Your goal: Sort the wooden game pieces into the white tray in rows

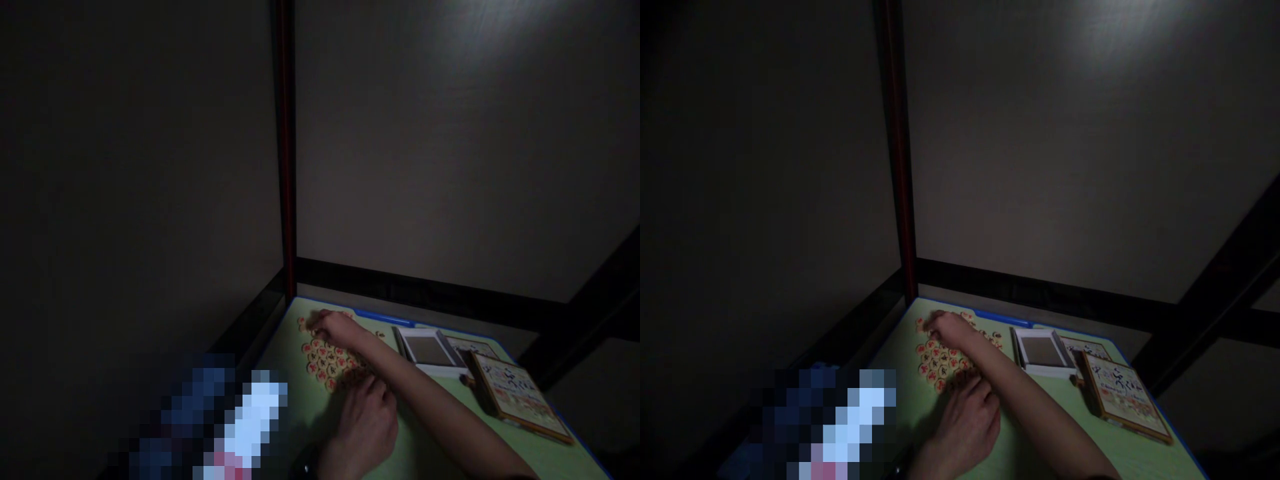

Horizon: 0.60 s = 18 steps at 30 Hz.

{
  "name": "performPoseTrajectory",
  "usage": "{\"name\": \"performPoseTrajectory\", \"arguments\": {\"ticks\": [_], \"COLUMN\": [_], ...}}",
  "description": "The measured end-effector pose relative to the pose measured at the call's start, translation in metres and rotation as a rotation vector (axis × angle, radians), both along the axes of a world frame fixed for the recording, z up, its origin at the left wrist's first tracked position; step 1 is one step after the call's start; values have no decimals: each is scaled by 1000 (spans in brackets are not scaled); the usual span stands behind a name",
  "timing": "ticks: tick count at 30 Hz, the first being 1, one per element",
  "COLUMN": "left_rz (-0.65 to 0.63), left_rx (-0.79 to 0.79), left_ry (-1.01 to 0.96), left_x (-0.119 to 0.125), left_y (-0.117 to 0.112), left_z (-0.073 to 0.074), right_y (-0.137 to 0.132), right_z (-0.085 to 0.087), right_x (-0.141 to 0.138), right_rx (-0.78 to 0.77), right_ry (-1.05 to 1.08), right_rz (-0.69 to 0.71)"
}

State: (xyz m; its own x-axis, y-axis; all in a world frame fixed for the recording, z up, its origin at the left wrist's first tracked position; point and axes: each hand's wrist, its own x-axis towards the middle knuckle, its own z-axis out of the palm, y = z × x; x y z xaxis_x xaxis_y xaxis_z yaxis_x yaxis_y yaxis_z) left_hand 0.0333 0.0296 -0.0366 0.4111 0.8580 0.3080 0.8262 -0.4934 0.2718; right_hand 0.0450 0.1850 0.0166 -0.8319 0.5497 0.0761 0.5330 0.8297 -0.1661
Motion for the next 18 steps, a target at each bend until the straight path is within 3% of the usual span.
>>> {"name": "performPoseTrajectory", "arguments": {"ticks": [8,18], "left_rz": [-9,18], "left_rx": [-40,-40], "left_ry": [-26,-10], "left_x": [-1,1], "left_y": [0,1], "left_z": [-4,-6], "right_y": [-6,4], "right_z": [-3,-2], "right_x": [-18,-29], "right_rx": [62,10], "right_ry": [-100,-78], "right_rz": [16,86]}}
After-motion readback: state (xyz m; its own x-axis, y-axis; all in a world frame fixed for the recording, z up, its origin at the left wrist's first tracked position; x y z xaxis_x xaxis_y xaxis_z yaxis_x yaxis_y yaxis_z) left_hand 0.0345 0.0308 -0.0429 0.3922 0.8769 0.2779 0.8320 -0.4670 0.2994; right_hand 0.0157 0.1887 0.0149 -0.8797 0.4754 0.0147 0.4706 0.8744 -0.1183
